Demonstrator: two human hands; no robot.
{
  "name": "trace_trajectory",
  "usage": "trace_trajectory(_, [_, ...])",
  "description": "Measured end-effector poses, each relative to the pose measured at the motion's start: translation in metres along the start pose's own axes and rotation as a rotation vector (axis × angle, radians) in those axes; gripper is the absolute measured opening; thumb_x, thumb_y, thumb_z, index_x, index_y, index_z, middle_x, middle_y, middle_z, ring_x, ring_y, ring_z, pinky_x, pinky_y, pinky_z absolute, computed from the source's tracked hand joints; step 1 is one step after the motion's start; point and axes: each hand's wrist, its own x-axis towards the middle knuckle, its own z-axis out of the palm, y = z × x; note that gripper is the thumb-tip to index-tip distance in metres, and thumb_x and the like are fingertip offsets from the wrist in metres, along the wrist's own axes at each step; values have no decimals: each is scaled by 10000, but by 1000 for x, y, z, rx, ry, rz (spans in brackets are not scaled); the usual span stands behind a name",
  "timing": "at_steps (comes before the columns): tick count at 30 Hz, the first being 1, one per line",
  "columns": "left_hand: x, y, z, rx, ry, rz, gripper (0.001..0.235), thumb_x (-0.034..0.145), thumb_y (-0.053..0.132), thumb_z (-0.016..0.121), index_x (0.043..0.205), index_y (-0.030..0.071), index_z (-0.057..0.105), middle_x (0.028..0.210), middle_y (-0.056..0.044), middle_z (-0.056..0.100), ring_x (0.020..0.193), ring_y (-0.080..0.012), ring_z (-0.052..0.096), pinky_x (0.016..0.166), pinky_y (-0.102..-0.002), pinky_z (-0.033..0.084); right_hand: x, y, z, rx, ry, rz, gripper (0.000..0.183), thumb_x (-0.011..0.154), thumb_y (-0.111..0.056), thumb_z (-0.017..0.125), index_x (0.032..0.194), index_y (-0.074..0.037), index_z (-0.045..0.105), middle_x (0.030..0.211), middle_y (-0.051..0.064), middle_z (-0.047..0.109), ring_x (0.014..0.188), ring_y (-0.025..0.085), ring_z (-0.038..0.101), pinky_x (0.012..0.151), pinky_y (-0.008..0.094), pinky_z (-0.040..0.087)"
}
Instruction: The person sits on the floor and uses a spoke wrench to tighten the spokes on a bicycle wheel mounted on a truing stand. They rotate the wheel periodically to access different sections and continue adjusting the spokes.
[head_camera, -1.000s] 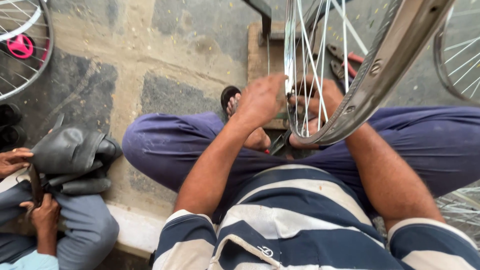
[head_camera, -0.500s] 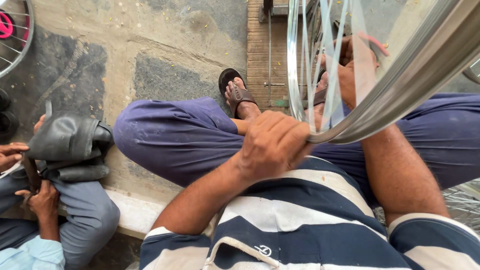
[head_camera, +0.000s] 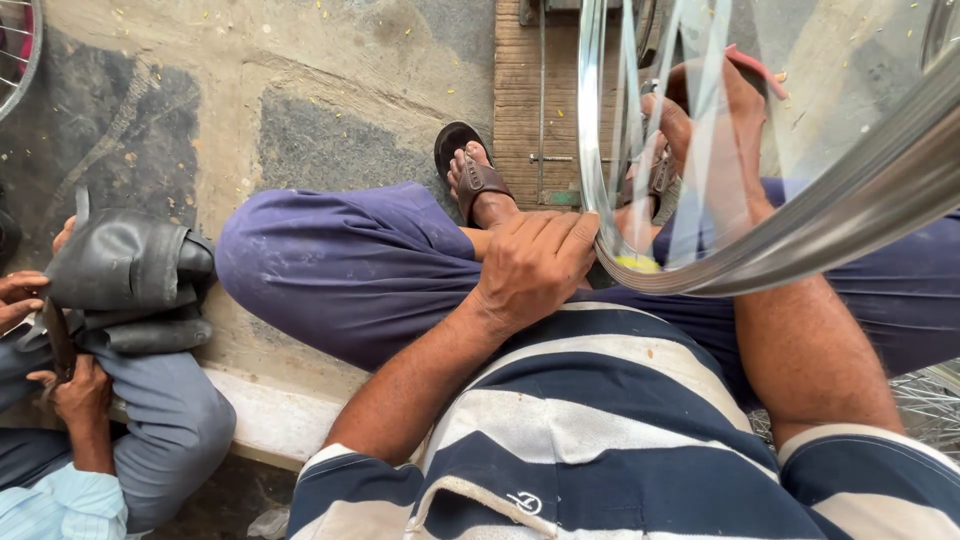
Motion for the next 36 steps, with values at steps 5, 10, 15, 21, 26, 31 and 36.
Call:
trace_trajectory(5, [2, 0, 0, 1, 4, 13, 354, 904, 155, 760, 1176, -43, 650, 1025, -142, 719, 951, -279, 727, 837, -396, 569, 3, -5, 2, -127, -40, -182, 213, 1043, -112, 798, 1070, 13, 627, 913, 80, 692, 737, 129, 678, 631, 268, 580])
trace_trajectory(10, [2, 0, 0, 7, 16, 20, 340, 899, 140, 746, 1170, -43, 654, 1014, -140, 718, 941, -274, 727, 835, -391, 572, 4, -7, 0, -251, -40, -4, 225, 1024, -183, 784, 1101, -9, 663, 877, 73, 709, 696, 139, 699, 600, 284, 590])
trace_trajectory(15, [-1, -1, 2, 7, 34, 26, 328, 900, 126, 732, 1167, -47, 654, 996, -134, 717, 928, -273, 728, 825, -394, 571, 2, -1, -2, -165, -13, -147, 213, 1065, -152, 789, 1114, 1, 650, 898, 87, 684, 752, 134, 684, 649, 279, 590])
trace_trajectory(21, [-1, -1, 5, 12, 16, 25, 292, 940, 121, 714, 1162, -60, 656, 998, -147, 720, 917, -268, 728, 815, -389, 568, 3, -1, 2, -141, -15, -142, 206, 1048, -105, 794, 1116, 5, 634, 934, 84, 712, 751, 123, 695, 628, 259, 583])
trace_trajectory(26, [21, 4, -24, -62, 16, 40, 321, 917, 265, 753, 1095, 9, 680, 930, -103, 723, 875, -252, 723, 796, -390, 556, 2, -9, 4, -91, -24, -97, 234, 1040, -109, 821, 1106, 5, 628, 886, 104, 687, 694, 152, 675, 562, 278, 555])
trace_trajectory(31, [57, 24, -81, -296, 237, 142, 589, 922, 580, 728, 1099, 22, 676, 847, -77, 690, 769, -211, 670, 711, -355, 502, 5, -10, 4, -308, -20, -217, 185, 1029, -40, 813, 1102, 33, 659, 954, 131, 735, 835, 166, 721, 760, 303, 604])
trace_trajectory(36, [66, 56, -86, -300, 268, 81, 335, 1038, 382, 707, 1121, 60, 665, 884, -32, 663, 790, -174, 653, 723, -340, 489, 7, -6, 3, -84, -24, -186, 182, 1053, -40, 782, 1165, 27, 654, 1031, 99, 740, 927, 150, 734, 852, 294, 633])
